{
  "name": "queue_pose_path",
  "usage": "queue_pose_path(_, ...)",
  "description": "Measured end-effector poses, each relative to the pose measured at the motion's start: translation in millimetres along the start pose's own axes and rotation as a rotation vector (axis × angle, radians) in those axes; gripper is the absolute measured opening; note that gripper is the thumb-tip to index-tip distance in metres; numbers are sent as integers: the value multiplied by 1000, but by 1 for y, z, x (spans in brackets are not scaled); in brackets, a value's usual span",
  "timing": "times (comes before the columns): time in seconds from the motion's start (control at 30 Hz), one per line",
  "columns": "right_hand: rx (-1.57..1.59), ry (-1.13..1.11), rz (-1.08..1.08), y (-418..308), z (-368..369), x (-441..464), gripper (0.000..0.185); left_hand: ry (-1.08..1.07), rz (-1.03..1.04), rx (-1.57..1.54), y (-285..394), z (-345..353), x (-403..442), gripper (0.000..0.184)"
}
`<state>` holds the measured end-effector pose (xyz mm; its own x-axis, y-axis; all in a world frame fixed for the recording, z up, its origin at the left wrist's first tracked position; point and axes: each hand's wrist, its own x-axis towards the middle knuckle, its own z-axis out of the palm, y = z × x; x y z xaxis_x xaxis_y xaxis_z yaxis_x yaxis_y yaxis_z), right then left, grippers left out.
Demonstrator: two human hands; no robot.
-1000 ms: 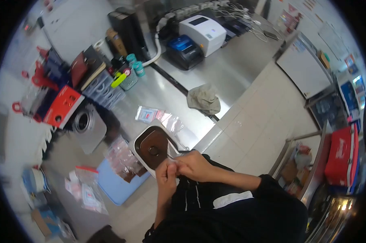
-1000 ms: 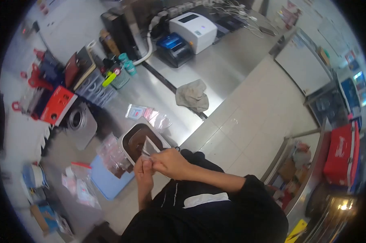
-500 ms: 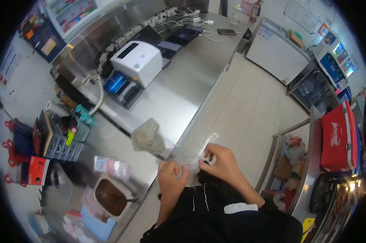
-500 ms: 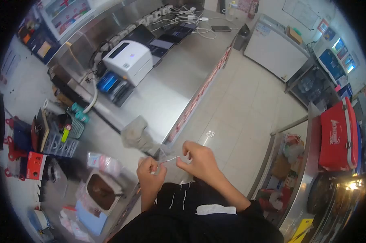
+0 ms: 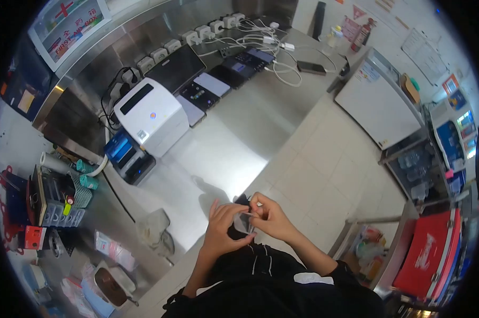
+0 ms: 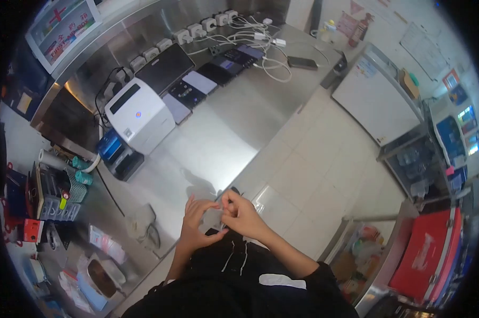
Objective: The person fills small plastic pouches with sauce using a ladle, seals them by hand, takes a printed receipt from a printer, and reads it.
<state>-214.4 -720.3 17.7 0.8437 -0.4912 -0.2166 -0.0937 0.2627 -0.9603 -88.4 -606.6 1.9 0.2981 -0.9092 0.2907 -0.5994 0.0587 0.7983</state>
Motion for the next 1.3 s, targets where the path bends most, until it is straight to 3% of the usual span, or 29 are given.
queue_pose_path(0.13,-55,-202,15,-15,-45,87,10,222,-125,-82,-53,7,55,53)
queue_pose_path(0.17,-111,-136,17,-22,-59,110,1,247,-192,-155,-64,7,69,52)
queue_pose_path(0.2,-154,-95,-15,-29,-73,135,6,282,-207,-157,-72,11,87,52)
queue_pose_path(0.27,-543,-3,-137,-16,-109,196,8,651,-343,-536,-86,13,114,51)
queue_pose_path(0.3,-606,-31,-211,-17,-114,226,8,727,-408,-619,-82,8,125,52)
queue_pose_path(0.33,-661,-56,-288,-17,-115,257,13,752,-431,-599,-84,4,130,52)
queue_pose_path(0.4,-914,-69,-600,-9,-108,322,30,1005,-370,-490,-89,-1,138,56)
queue_pose_path(0.47,-1094,-154,-453,-8,-83,382,41,1096,-414,-271,-92,-4,130,63)
queue_pose_path(0.53,-1179,-67,-672,15,-55,441,47,1220,-511,-119,-84,-3,116,65)
queue_pose_path(0.67,-1241,-191,-703,25,-14,499,49,1579,-693,1,-53,14,92,56)
queue_pose_path(0.77,-1161,-303,-862,39,-18,504,41,1704,-738,155,-49,38,76,51)
queue_pose_path(0.87,-1107,-515,-779,26,-55,475,32,1814,-769,78,-54,57,79,50)
queue_pose_path(0.97,-998,-500,-772,25,-91,462,20,1825,-744,13,-57,64,103,49)
queue_pose_path(1.07,-980,-409,-785,19,-101,458,20,1815,-733,-4,-57,64,127,49)
queue_pose_path(1.3,-1084,-472,-793,14,-92,467,34,1828,-735,12,-63,79,140,49)
